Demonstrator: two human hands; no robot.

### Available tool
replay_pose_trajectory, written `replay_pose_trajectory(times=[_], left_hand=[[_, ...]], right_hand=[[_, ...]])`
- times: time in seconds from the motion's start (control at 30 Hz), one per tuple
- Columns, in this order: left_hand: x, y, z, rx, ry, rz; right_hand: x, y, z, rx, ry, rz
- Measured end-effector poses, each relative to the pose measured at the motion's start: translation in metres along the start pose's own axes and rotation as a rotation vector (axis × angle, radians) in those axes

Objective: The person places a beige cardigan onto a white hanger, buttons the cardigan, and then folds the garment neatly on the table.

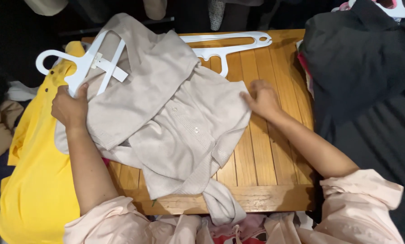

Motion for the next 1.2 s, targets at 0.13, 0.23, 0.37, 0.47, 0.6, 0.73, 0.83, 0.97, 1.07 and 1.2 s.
replay_pose_trajectory(times=[0.13, 0.23, 0.37, 0.47, 0.6, 0.73, 0.83, 0.97, 1.07, 1.2], left_hand=[[0.002, 0.002, 0.004, 0.013, 0.023, -0.008], [0.003, 0.004, 0.005, 0.008, 0.008, -0.005], [0.003, 0.006, 0.002, -0.021, -0.001, -0.042], [0.005, 0.009, 0.0, -0.043, 0.009, -0.071], [0.014, 0.034, 0.022, 0.012, 0.146, -0.162], [0.042, 0.136, 0.058, 0.168, 0.227, -0.442], [0.081, 0.238, 0.038, 0.387, -0.154, -0.422], [0.165, 0.358, 0.015, 0.598, -0.564, -0.534], [0.226, 0.424, 0.001, 0.686, -0.879, -0.628], [0.257, 0.446, -0.062, 0.473, -0.936, -0.697]], right_hand=[[-0.02, 0.054, -0.013, -0.153, -0.001, -0.275], [-0.017, 0.066, -0.016, -0.763, -0.023, -0.421], [-0.003, 0.063, 0.023, -1.081, -0.067, -0.308], [0.022, 0.072, 0.04, -0.793, -0.085, -0.473], [0.028, 0.105, 0.013, -0.516, -0.07, -0.448], [0.033, 0.069, 0.036, -0.265, -0.028, -0.444], [0.023, 0.089, 0.011, -0.473, 0.047, -0.359], [0.009, 0.083, -0.008, -0.761, 0.09, -0.28], [0.011, 0.043, -0.004, -0.978, 0.092, -0.305], [0.004, 0.022, -0.007, -0.998, 0.098, -0.11]])
Point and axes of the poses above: each hand's wrist, its own x-axis away from the middle knuckle, its own z-axis out of the back of the hand, y = z × x, the point moved 9 cm from there along -x, towards the middle knuckle, and after that the axes turned 2 degrees about x, right-handed, at the moved point
